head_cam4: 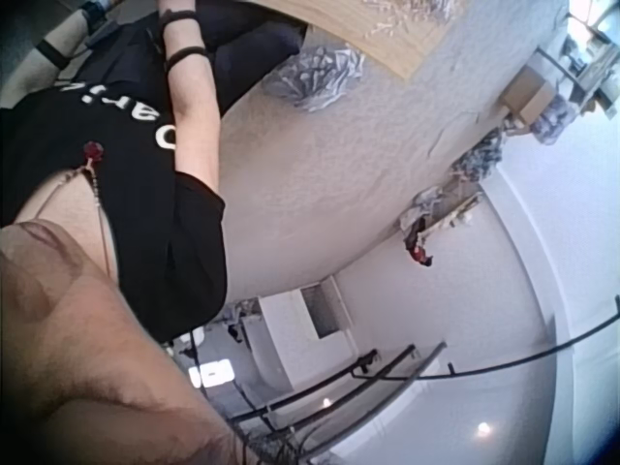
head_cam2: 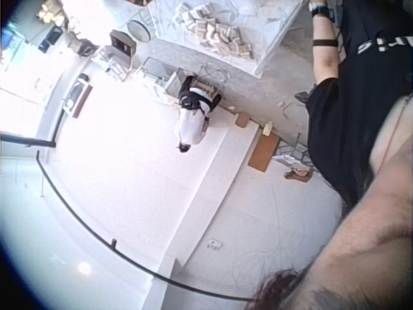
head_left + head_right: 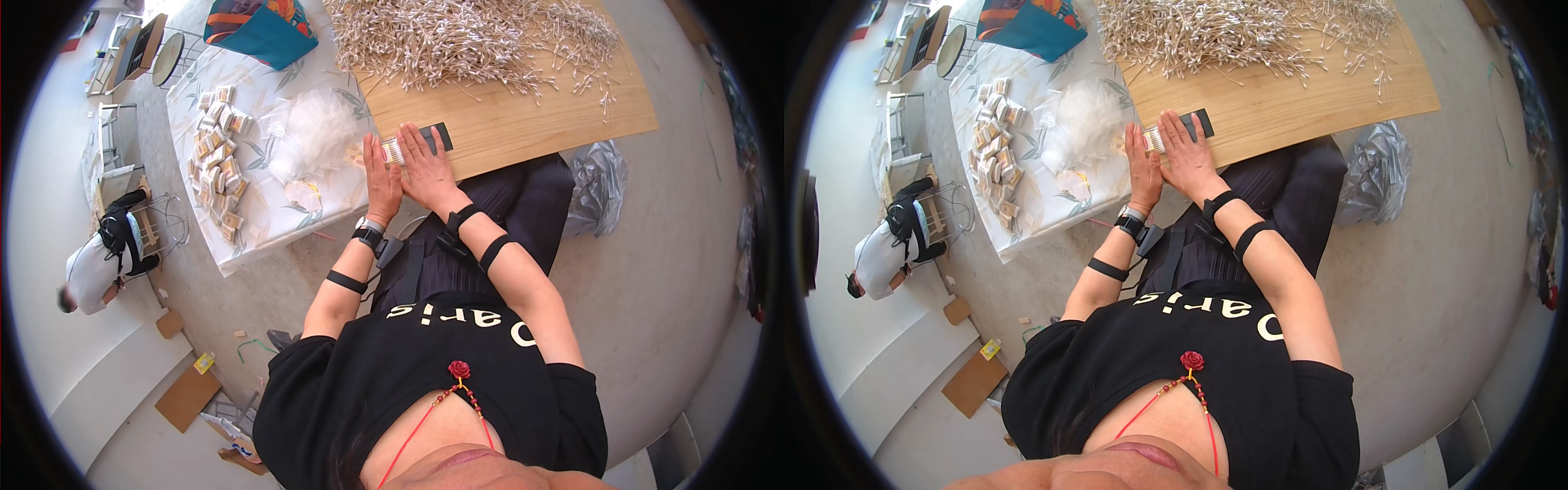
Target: The recorder picks individual cotton swabs from a pile and arranges them in a neat row on a small card before stacking them.
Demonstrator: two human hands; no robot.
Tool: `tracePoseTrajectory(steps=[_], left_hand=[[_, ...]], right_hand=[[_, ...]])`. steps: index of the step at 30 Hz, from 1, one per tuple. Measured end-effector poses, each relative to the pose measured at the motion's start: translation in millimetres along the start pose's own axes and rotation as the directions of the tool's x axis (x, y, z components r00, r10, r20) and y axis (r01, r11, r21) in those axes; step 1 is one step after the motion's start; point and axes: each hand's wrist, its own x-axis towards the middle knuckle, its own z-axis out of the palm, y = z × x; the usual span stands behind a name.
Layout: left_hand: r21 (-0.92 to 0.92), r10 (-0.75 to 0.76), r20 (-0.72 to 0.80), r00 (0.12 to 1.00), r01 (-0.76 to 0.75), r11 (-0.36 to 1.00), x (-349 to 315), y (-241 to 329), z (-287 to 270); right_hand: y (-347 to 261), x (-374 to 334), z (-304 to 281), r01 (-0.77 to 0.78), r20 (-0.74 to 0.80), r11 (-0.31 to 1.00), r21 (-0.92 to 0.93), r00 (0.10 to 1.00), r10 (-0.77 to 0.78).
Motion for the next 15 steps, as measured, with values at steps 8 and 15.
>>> tracePoseTrajectory(steps=[8,15], left_hand=[[0.099,-0.002,0.053,0.999,-0.004,0.995,-0.8,2.9,-13.7],[-0.173,-0.190,-0.081,0.978,0.174,0.969,-13.3,-10.4,-16.5]], right_hand=[[2.6,-1.4,2.4,-0.045,0.017,0.999,-0.011,0.999,0.045],[-3.3,-1.6,-3.4,-0.100,0.022,0.994,0.051,0.995,0.099]])
